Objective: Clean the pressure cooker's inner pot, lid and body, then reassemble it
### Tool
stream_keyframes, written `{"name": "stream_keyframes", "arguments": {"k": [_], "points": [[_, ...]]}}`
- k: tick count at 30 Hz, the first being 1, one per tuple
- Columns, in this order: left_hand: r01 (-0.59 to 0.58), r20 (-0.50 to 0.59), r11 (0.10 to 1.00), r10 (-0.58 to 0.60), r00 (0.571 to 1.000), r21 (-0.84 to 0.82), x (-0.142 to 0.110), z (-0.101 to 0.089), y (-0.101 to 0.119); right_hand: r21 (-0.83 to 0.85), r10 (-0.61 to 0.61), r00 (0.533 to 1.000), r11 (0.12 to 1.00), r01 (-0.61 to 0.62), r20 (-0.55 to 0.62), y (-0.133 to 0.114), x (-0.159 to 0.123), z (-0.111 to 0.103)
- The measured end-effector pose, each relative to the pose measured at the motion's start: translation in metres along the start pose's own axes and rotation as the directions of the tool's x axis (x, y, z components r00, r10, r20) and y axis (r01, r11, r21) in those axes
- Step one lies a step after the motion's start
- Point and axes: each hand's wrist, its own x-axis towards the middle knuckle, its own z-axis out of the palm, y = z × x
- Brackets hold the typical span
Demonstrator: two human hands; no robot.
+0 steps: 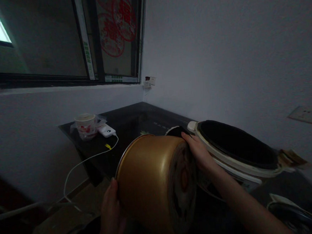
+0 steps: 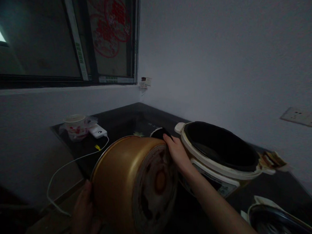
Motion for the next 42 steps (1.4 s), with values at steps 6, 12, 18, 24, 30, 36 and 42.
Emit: {"name": "stream_keyframes", "arguments": {"k": [6,12,18,24,30,36,42], "points": [[-0.024,-0.036,1.0,0.025,0.999,0.009,0.007,-0.007,0.0,0.117,0.06,0.997,0.992,-0.054,-0.046,0.01,-0.001,0.003],[-0.083,-0.048,0.996,0.085,0.995,0.045,0.01,-0.009,-0.001,-0.155,-0.304,0.943,0.933,0.324,0.136,-0.028,-0.012,0.014],[-0.14,0.072,0.986,0.134,0.988,0.093,0.005,-0.005,-0.002,-0.443,-0.479,0.654,0.487,0.753,0.585,-0.07,-0.062,0.03],[-0.245,0.193,0.952,0.209,0.959,0.186,0.002,-0.002,-0.004,-0.377,-0.276,0.437,0.244,0.894,0.856,-0.075,-0.092,0.047],[-0.165,0.238,0.982,0.139,0.961,0.094,-0.004,0.008,-0.006,-0.455,-0.214,0.516,0.278,0.846,0.829,-0.081,-0.079,0.039],[-0.095,0.214,0.994,0.08,0.974,0.059,0.0,0.0,-0.013,-0.495,-0.23,0.553,0.267,0.827,0.801,-0.084,-0.075,0.033],[-0.117,0.199,0.989,0.098,0.975,0.087,-0.002,-0.001,-0.014,-0.523,-0.239,0.594,0.302,0.797,0.768,-0.086,-0.076,0.032]]}}
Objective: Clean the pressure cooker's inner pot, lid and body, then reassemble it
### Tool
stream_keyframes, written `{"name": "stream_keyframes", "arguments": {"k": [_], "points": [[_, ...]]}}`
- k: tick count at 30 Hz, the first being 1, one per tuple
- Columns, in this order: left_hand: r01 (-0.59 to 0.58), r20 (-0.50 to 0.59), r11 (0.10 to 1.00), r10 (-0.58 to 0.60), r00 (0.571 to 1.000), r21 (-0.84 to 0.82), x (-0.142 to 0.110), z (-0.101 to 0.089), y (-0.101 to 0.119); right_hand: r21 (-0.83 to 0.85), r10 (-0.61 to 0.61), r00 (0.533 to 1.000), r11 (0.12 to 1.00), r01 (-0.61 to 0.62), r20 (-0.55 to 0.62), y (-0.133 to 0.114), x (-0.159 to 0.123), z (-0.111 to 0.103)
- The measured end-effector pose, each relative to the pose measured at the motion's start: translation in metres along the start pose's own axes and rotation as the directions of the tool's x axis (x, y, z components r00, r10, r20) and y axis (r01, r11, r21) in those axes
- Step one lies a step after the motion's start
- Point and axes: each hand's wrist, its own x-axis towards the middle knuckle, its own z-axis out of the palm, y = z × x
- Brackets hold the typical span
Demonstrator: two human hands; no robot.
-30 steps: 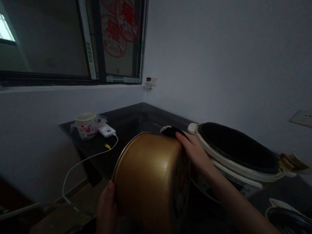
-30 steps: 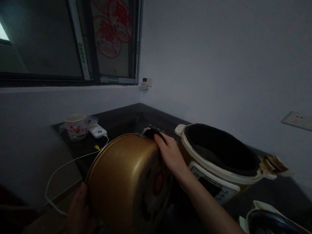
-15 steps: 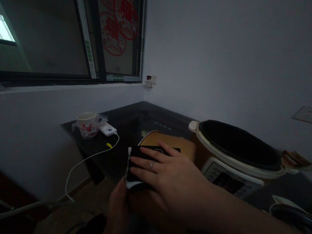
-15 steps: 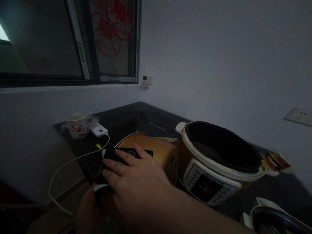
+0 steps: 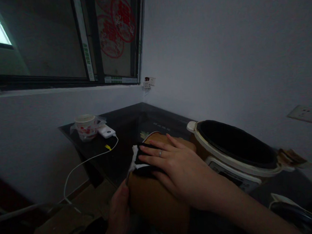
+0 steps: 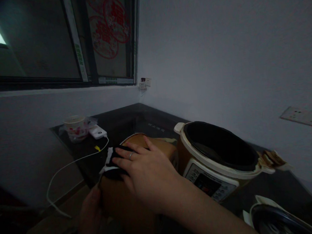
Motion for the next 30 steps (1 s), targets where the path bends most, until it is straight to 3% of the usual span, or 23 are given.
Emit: {"name": "stream_keyframes", "arguments": {"k": [4,9,11,13,15,17,19,23,25,27,30], "points": [[0.001,-0.001,1.0,-0.001,1.0,0.022,-0.003,0.004,0.002,0.042,0.077,0.996,0.996,-0.075,-0.039,0.014,0.002,-0.007],[-0.043,0.009,0.997,0.042,0.999,0.061,-0.002,-0.008,-0.005,0.336,0.268,0.962,0.912,-0.236,-0.052,0.072,0.012,-0.005],[-0.041,0.003,0.997,0.041,0.999,0.072,-0.003,-0.014,-0.008,0.48,0.417,0.909,0.799,-0.363,-0.007,0.096,0.014,0.006],[-0.043,-0.009,0.995,0.043,0.999,0.087,-0.005,-0.019,-0.009,0.672,0.547,0.832,0.581,-0.459,0.096,0.112,0.014,0.02],[-0.067,-0.014,0.99,0.07,0.997,0.124,-0.006,-0.022,-0.008,0.806,0.609,0.772,0.358,-0.471,0.181,0.12,0.011,0.031],[-0.1,-0.014,0.983,0.103,0.995,0.156,-0.005,-0.022,-0.008,0.859,0.629,0.752,0.26,-0.442,0.197,0.12,0.009,0.035],[-0.106,-0.021,0.981,0.111,0.994,0.161,-0.003,-0.021,-0.009,0.847,0.605,0.781,0.327,-0.42,0.153,0.114,0.008,0.029],[-0.089,-0.063,0.991,0.096,0.993,0.103,0.002,-0.017,-0.014,0.589,0.424,0.906,0.732,-0.342,-0.002,0.08,0.01,0.005],[-0.076,-0.058,0.995,0.08,0.995,0.069,0.002,-0.014,-0.016,0.391,0.312,0.947,0.883,-0.259,-0.076,0.053,0.01,0.0],[-0.063,-0.047,0.997,0.065,0.997,0.032,0.001,-0.008,-0.016,0.198,0.176,0.98,0.968,-0.155,-0.095,0.024,0.007,0.002],[-0.065,-0.052,0.997,0.063,0.997,-0.04,0.0,0.002,-0.014,0.0,0.044,0.998,0.999,-0.044,-0.054,-0.008,0.004,0.014]]}}
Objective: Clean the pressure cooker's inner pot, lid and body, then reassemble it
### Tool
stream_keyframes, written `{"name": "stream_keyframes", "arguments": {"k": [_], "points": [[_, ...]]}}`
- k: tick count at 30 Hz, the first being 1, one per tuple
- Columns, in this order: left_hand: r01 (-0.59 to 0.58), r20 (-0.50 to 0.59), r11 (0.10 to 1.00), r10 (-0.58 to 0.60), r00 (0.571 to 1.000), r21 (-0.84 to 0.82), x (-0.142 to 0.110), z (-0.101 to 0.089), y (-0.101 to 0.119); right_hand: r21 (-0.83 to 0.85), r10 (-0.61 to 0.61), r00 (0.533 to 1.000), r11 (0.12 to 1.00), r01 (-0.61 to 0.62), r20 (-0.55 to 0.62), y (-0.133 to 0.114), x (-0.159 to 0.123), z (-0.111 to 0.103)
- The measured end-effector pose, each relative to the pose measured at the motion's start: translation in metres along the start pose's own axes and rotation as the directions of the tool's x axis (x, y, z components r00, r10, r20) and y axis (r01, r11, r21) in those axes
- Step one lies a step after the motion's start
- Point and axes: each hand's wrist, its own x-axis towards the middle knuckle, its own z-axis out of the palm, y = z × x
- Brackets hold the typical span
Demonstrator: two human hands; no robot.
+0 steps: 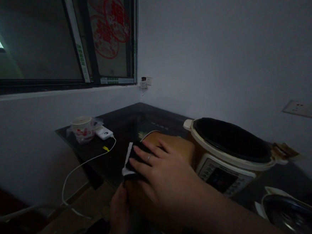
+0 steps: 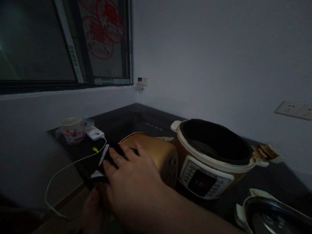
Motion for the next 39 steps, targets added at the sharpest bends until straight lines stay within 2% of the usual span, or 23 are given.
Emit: {"name": "stream_keyframes", "arguments": {"k": [2,4,7,10,12,14,16,17,18,20,22,25,27,29,31,34,36,39], "points": [[0.013,-0.002,0.999,-0.013,1.0,-0.035,0.0,0.005,0.001,-0.049,-0.026,1.0,0.998,0.026,-0.008,-0.008,-0.001,0.004],[0.038,-0.005,0.998,-0.039,0.999,-0.039,0.0,0.008,0.001,-0.057,0.007,0.999,0.998,-0.009,-0.033,-0.003,0.001,0.001],[0.048,-0.025,0.999,-0.048,0.999,0.007,0.001,0.004,0.001,0.011,0.134,0.988,0.991,-0.133,-0.071,0.023,0.008,-0.011],[0.016,-0.069,0.996,-0.01,0.998,0.091,0.0,-0.008,0.003,0.27,0.296,0.954,0.924,-0.272,-0.052,0.062,0.01,-0.014],[-0.012,-0.091,0.982,0.029,0.995,0.189,-0.002,-0.018,0.004,0.516,0.447,0.894,0.762,-0.39,0.017,0.087,0.006,-0.005],[-0.048,-0.106,0.956,0.082,0.991,0.289,-0.002,-0.027,0.003,0.758,0.574,0.812,0.48,-0.442,0.11,0.105,-0.002,0.009],[-0.079,-0.112,0.942,0.122,0.986,0.327,-0.001,-0.031,0.002,0.871,0.622,0.763,0.261,-0.417,0.179,0.113,-0.011,0.019],[-0.089,-0.12,0.946,0.132,0.984,0.311,0.001,-0.032,0.0,0.891,0.626,0.755,0.21,-0.403,0.194,0.114,-0.014,0.021],[-0.089,-0.119,0.956,0.126,0.985,0.281,0.004,-0.032,-0.001,0.896,0.622,0.759,0.201,-0.395,0.194,0.114,-0.016,0.022],[-0.055,-0.059,0.971,0.07,0.996,0.231,0.01,-0.03,-0.002,0.871,0.598,0.783,0.28,-0.404,0.171,0.111,-0.016,0.016],[-0.021,0.054,0.975,0.009,0.999,0.223,0.016,-0.029,-0.003,0.791,0.541,0.834,0.461,-0.403,0.109,0.104,-0.011,0.006],[-0.046,0.204,0.978,0.003,0.979,0.204,0.023,-0.027,-0.007,0.564,0.39,0.921,0.767,-0.307,-0.029,0.082,-0.004,-0.004],[-0.063,0.261,0.984,0.018,0.965,0.164,0.025,-0.027,-0.012,0.377,0.305,0.95,0.89,-0.257,-0.072,0.061,-0.001,-0.006],[-0.073,0.281,0.988,0.033,0.959,0.135,0.028,-0.028,-0.018,0.201,0.271,0.96,0.946,-0.253,-0.067,0.042,0.0,-0.003],[-0.105,0.27,0.985,0.066,0.961,0.134,0.033,-0.033,-0.023,0.072,0.249,0.967,0.967,-0.244,-0.061,0.029,0.001,0.001],[-0.206,0.27,0.938,0.13,0.954,0.278,0.042,-0.044,-0.022,-0.014,0.225,0.971,0.974,-0.227,-0.081,0.021,0.003,0.006],[-0.261,0.291,0.867,0.143,0.946,0.423,0.047,-0.049,-0.013,-0.041,0.226,0.968,0.972,-0.232,-0.106,0.021,0.003,0.01],[-0.27,0.392,0.809,0.054,0.918,0.522,0.047,-0.04,0.012,-0.07,0.219,0.965,0.971,-0.23,-0.144,0.02,0.003,0.014]]}}
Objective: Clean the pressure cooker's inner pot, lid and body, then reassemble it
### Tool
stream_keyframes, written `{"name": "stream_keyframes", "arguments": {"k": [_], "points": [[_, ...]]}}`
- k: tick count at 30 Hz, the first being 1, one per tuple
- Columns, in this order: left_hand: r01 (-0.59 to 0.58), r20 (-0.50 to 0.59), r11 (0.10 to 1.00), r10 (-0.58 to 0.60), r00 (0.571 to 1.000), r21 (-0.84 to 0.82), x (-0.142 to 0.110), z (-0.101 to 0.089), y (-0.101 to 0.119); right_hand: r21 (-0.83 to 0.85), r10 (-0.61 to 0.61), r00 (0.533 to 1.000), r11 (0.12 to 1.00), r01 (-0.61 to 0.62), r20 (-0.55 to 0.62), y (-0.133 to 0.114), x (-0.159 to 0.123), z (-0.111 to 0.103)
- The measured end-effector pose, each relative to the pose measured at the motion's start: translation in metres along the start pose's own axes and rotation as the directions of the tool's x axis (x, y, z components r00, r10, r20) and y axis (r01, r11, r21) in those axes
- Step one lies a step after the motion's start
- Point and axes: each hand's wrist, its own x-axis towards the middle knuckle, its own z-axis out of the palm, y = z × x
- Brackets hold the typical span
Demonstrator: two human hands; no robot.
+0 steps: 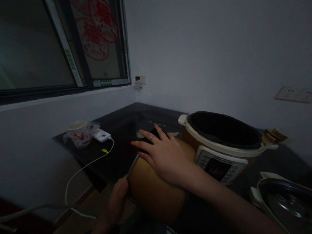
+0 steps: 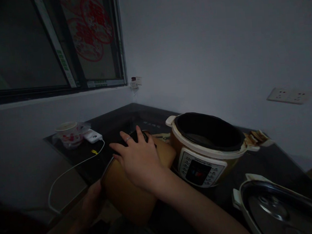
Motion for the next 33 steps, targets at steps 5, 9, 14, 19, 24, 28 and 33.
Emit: {"name": "stream_keyframes", "arguments": {"k": [5,9,14,19,24,28,33], "points": [[0.038,0.133,0.999,-0.039,0.99,0.005,0.017,0.014,0.065,-0.017,-0.016,0.998,1.0,0.015,-0.054,-0.005,-0.003,0.005],[0.109,0.261,0.993,-0.097,0.96,-0.035,0.029,0.036,0.097,-0.041,-0.009,0.996,0.999,0.006,-0.094,-0.009,-0.005,0.009],[0.09,0.238,0.996,-0.091,0.967,0.016,0.025,0.046,0.112,-0.007,-0.009,0.995,1.0,0.008,-0.096,-0.01,-0.008,0.008],[0.129,0.272,0.992,-0.126,0.954,0.008,0.008,0.04,0.119,0.121,0.031,0.996,0.992,-0.021,-0.078,-0.001,-0.014,-0.001],[0.172,0.241,0.983,-0.184,0.953,0.069,-0.01,0.027,0.113,0.344,0.225,0.972,0.92,-0.19,-0.063,0.038,-0.024,-0.001],[0.096,0.215,0.993,-0.11,0.97,0.074,-0.018,0.018,0.098,0.469,0.322,0.941,0.85,-0.239,-0.105,0.064,-0.043,0.008],[0.018,0.208,0.995,-0.037,0.977,0.094,-0.011,0.014,0.081,0.304,0.222,0.934,0.943,-0.133,-0.281,0.024,-0.073,0.012]]}}
